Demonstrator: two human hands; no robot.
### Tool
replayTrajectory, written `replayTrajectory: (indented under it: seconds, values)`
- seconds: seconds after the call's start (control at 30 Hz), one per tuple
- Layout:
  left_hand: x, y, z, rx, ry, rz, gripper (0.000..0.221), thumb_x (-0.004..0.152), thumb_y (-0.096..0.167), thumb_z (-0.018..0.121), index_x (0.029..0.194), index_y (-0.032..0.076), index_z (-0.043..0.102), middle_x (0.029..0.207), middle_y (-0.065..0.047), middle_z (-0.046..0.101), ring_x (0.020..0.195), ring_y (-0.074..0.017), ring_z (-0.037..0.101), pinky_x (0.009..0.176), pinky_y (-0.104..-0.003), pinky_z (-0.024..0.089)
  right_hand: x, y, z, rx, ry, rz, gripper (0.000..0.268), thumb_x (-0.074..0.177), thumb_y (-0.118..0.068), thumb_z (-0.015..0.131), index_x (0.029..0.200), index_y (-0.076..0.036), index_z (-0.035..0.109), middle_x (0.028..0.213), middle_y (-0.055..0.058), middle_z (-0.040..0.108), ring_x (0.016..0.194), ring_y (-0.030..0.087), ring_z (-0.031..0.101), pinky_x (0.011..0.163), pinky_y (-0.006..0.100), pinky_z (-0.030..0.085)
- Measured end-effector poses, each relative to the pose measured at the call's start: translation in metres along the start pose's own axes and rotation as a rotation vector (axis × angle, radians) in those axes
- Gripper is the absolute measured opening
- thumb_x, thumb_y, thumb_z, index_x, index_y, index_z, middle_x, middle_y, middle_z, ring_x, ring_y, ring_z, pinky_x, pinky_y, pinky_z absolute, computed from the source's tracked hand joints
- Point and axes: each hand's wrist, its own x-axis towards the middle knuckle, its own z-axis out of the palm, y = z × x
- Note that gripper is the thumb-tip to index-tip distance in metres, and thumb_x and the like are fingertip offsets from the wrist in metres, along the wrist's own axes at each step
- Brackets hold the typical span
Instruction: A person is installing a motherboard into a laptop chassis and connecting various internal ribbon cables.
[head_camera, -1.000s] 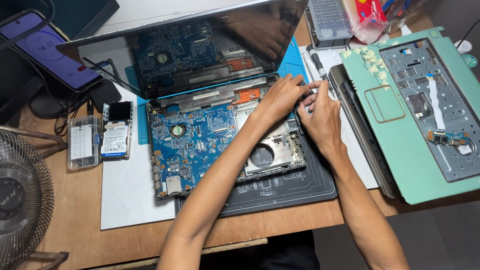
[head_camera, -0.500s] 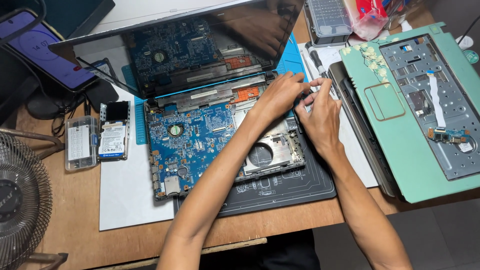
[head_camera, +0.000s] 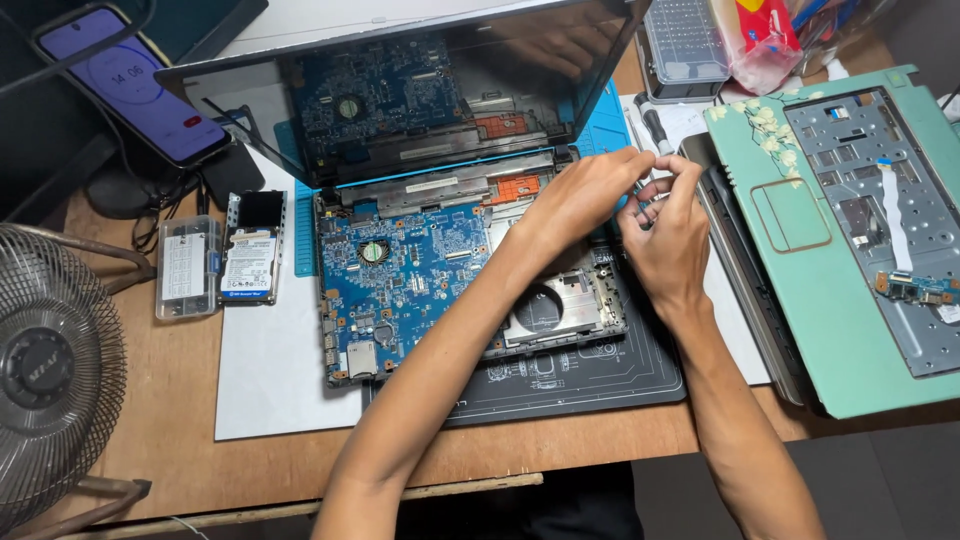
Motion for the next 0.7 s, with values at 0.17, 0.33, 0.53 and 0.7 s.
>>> replayTrajectory:
  seconds: [0.17,0.33,0.53,0.7]
  values:
    - [-0.029,0.012,-0.021,0.001,0.091,-0.041,0.023,0.095,0.002,0.058,0.115,0.013,0.056,0.087,-0.006,0.061,0.082,-0.0387,0.070,0.062,-0.048,0.057,-0.002,-0.012,0.000,0.012,0.015,-0.155,0.048,0.089,0.005,0.073,0.131,-0.005,0.053,0.092,0.008,0.070,0.066,0.024,0.069,0.062,0.033,0.055]
    - [-0.075,0.018,-0.036,0.043,0.133,-0.112,0.015,0.103,0.011,0.054,0.117,0.014,0.056,0.087,-0.002,0.055,0.077,-0.0317,0.068,0.064,-0.041,0.057,-0.012,-0.012,0.012,-0.021,-0.023,-0.310,0.047,0.085,0.002,0.077,0.129,-0.008,0.063,0.094,0.000,0.070,0.064,0.015,0.069,0.057,0.029,0.056]
    - [-0.129,-0.005,-0.051,-0.006,0.266,-0.175,0.009,0.102,0.008,0.060,0.109,0.012,0.064,0.090,-0.003,0.062,0.087,-0.0288,0.071,0.074,-0.037,0.060,-0.011,-0.037,0.006,-0.101,-0.166,-0.524,0.037,0.089,-0.011,0.080,0.124,-0.011,0.068,0.084,-0.002,0.063,0.068,0.020,0.066,0.064,0.032,0.055]
    - [-0.158,-0.015,-0.090,-0.071,0.406,-0.260,0.007,0.102,0.005,0.063,0.104,0.012,0.065,0.091,-0.001,0.066,0.089,-0.0248,0.073,0.078,-0.035,0.059,-0.017,-0.033,0.018,-0.035,-0.179,-0.548,0.023,0.096,-0.015,0.074,0.119,-0.014,0.073,0.075,-0.002,0.060,0.064,0.019,0.063,0.064,0.031,0.052]
